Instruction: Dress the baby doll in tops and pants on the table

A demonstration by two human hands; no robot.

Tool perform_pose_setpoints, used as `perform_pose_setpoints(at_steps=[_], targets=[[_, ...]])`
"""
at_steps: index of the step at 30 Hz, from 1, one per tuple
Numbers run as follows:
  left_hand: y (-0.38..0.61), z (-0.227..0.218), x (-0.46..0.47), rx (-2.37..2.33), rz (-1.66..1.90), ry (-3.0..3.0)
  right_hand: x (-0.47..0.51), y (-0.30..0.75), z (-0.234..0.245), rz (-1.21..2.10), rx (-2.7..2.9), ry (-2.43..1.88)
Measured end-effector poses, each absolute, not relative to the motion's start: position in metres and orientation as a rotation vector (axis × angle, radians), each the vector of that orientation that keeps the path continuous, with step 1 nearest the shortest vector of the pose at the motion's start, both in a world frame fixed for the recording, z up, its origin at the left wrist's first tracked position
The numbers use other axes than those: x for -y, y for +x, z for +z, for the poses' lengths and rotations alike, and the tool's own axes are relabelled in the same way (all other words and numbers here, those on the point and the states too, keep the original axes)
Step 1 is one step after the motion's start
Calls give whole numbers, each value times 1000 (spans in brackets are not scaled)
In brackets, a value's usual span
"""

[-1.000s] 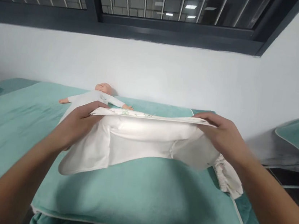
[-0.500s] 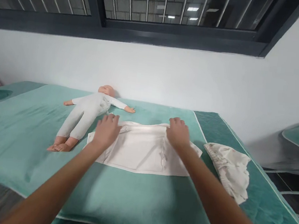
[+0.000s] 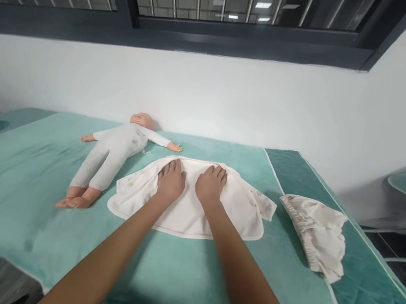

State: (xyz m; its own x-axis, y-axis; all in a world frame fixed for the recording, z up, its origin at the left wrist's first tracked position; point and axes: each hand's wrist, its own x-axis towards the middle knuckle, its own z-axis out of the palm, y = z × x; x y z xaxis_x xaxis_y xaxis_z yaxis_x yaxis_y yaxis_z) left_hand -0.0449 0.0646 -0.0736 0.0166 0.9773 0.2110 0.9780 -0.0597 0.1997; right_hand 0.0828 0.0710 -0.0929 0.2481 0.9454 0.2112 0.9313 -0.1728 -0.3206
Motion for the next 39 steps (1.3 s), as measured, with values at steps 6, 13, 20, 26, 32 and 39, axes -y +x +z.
perform_pose_setpoints(at_steps=[6, 13, 20, 26, 32, 39], targets=[[-31, -71, -83, 2229, -547, -2178, -83, 81, -96, 12, 1677, -1958], [-28, -84, -120, 2240, -492, -2214, -110, 103, -102, 3, 1760, -1991], [-28, -89, -143, 2189, -536, -2247, -139, 123, -106, 78, 1767, -2028], [-31, -94, -150, 2170, -470, -2323, -147, 127, -116, 185, 1737, -2050], [-29, -96, -149, 2195, -457, -2332, -148, 127, -120, 211, 1749, -2061], [-29, -98, -135, 2216, -410, -2306, -132, 119, -116, 175, 1802, -2037]])
